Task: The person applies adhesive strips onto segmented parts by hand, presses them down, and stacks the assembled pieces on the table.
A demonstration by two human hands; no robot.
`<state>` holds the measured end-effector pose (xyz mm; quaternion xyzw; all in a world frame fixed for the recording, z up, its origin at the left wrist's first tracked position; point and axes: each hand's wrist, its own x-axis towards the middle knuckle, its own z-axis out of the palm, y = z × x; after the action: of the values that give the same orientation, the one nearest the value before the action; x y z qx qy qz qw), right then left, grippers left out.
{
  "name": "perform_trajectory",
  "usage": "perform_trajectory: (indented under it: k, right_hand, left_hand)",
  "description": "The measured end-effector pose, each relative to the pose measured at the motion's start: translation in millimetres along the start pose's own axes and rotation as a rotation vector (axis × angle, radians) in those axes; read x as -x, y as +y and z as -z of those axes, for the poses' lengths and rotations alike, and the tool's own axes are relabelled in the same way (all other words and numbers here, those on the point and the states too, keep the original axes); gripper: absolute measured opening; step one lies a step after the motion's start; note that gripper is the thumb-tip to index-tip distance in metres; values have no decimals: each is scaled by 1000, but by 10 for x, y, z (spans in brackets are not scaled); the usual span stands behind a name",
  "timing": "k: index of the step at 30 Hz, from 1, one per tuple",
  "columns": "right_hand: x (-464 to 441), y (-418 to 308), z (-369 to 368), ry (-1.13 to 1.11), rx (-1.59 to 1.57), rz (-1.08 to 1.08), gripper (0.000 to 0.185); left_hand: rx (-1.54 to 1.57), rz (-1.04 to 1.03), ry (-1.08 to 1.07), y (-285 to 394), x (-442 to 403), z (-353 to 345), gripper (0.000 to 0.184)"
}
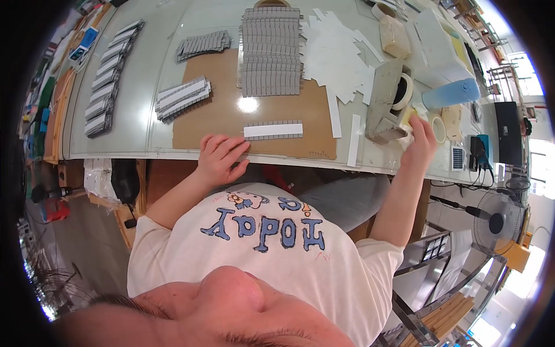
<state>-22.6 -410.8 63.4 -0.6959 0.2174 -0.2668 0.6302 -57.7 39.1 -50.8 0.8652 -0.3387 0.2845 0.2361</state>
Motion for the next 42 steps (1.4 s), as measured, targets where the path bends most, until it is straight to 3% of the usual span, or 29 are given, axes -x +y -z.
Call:
perform_trajectory:
  k: [2,6,7,9,10,12,14,15,16,17,18,19,21,22,25,26,27,28,30,32,33,37,39,42]
  right_hand:
    - [360,-95,110,89,69,23,13]
    - [1013,159,349,17,91,96,5]
    - [1050,323,398,-48,200,128,8]
    - [966,806,484,123,497,-28,11]
    - [916,1090,628,124,666,160,11]
    - [1108,969,428,63,728,493,8]
    - [1464,632,-19,-229,408,361,10]
    - [1557,525,-206,-452,472,365,9]
    - [1681,454,-396,-615,505,266,9]
    - [1751,386,-573,-799,547,409,8]
    - [1801,296,-769,-926,582,474,12]
    - [1841,318,-897,-1018,578,549,13]
    - [1869,321,-1070,-1095,580,559,12]
    - [1856,317,-1106,-1131,607,560,10]
    - [1872,417,-1116,-998,523,580,15]
    - [1873,428,-1112,-999,524,576,15]
    - [1874,428,-1107,-934,512,445,17]
    - [1869,427,-1103,-865,498,316,20]
    - [1796,471,-1089,-843,505,259,21]
    - [1737,382,-1114,-744,466,-62,14]
    - [1707,402,-1118,-689,432,-87,16]
    - [1573,480,-1206,-577,385,-88,20]
    - [1529,489,-1252,-531,574,-19,20]
    - [1546,593,-1265,-476,605,80,19]
  left_hand:
    - [17,-15,7,-27,31,1,37]
    - [57,-34,35,-48,22,-11,35]
    - [69,-45,33,-42,21,-7,35]
    - [103,-45,25,-23,28,13,34]
    - [124,-41,34,-29,-4,5,33]
    - [171,-36,56,-85,-81,-6,32]
    - [334,2,37,-3,-117,85,27]
    - [337,-10,37,13,-190,87,27]
    - [547,59,-48,53,-244,82,27]
    - [756,130,-134,114,-309,99,27]
    - [860,366,-407,224,-482,288,29]
    - [862,364,-402,276,-598,359,29]
    - [662,551,-890,321,-725,442,32]
    - [657,552,-888,298,-716,450,32]
    - [454,435,-1011,177,-591,405,30]
    - [523,400,-846,154,-508,367,26]
    - [587,365,-679,154,-490,361,23]
    - [590,365,-680,153,-495,347,23]
    - [550,392,-691,143,-557,315,22]
    - [570,400,-654,110,-583,222,22]
    - [588,411,-615,97,-607,179,22]
    - [554,417,-614,115,-751,12,21]
    - [444,429,-515,136,-791,-69,20]
    - [385,484,-614,136,-863,-110,20]
